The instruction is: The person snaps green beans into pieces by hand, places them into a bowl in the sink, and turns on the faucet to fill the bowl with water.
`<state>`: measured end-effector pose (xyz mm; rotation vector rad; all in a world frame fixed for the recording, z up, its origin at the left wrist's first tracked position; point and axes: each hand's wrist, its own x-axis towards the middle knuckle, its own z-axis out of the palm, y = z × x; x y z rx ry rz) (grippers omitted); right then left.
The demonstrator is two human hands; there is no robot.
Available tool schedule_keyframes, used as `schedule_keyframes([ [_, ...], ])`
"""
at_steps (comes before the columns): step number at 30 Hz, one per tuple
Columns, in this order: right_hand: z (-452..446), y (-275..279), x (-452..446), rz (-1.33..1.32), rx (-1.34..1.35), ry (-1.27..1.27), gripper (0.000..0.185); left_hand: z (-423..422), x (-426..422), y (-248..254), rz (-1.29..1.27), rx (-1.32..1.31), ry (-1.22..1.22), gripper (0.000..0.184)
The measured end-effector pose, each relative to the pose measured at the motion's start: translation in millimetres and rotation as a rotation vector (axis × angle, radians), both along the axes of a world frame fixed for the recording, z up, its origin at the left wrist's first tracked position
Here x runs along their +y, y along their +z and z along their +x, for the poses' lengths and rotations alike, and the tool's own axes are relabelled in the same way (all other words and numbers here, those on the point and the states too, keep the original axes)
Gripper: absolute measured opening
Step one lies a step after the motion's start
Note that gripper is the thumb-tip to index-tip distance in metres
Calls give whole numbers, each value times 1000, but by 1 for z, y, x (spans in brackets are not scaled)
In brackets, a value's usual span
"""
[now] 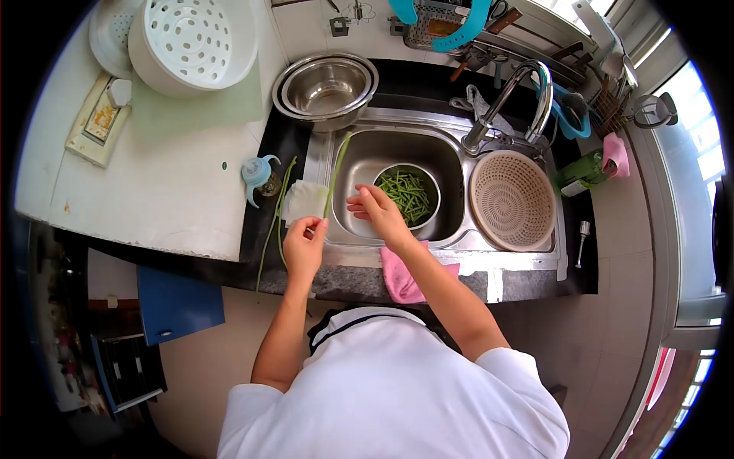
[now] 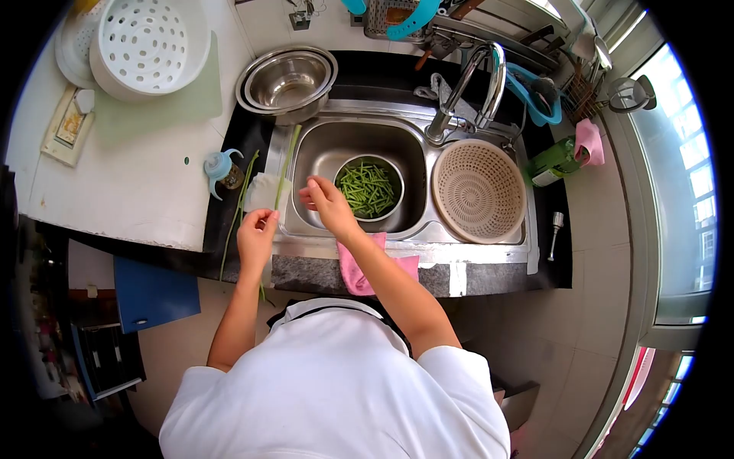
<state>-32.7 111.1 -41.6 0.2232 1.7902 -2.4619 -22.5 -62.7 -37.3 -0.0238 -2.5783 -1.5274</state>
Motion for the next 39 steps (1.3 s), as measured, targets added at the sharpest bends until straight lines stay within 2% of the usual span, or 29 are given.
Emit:
schedule_keyframes([
  [3, -5, 20, -5, -180, 38, -86, 30, 26, 28, 5, 52, -46, -165, 20],
  [5, 1, 29, 2, -201, 44, -41, 27, 26, 28, 4, 83, -151, -285, 20],
  [7, 11, 37, 5, -221, 43, 11, 25, 10, 23, 19, 365, -307, -320, 21],
  [8, 18, 40, 4, -157, 25, 32, 25, 1, 20, 31, 535, -360, -315, 25],
  [11, 32, 43, 0, -71, -4, 114, 24, -24, 24, 71, 726, -344, -362, 26],
  [14, 38, 44, -1, 77, 18, 195, 25, -39, 34, 76, 783, -408, -468, 23],
  [17, 42, 52, 4, 45, 46, 200, 25, -31, 44, 62, 888, -395, -424, 20],
  [21, 45, 44, 6, 63, 8, 144, 26, -13, 52, 58, 891, -346, -341, 17],
  [23, 44, 43, 3, -278, -15, 11, 26, -2, 58, 57, 892, -314, -307, 17],
  [24, 43, 47, -2, -374, -27, -38, 25, 5, 63, 57, 857, -201, -280, 16],
  [25, 41, 47, -6, -375, -27, -38, 25, 10, 66, 58, 821, -89, -253, 16],
  [28, 22, 39, 4, -573, -64, -315, 24, 21, 62, 66, 771, -44, -195, 16],
  [31, 17, 42, 25, -406, 46, -294, 22, 19, 47, 69, 712, -53, -182, 17],
  [33, 19, 46, 22, -387, 85, -214, 22, 13, 40, 67, 334, -285, -390, 20],
  [35, 16, 50, 17, -251, 76, -132, 22, 9, 47, 55, 286, -189, -403, 23],
  [37, 19, 48, 11, -263, 98, -87, 20, 5, 50, 54, 285, -263, -513, 24],
  [39, 23, 51, 7, -254, 75, -86, 18, 2, 50, 45, 203, -240, -505, 24],
])
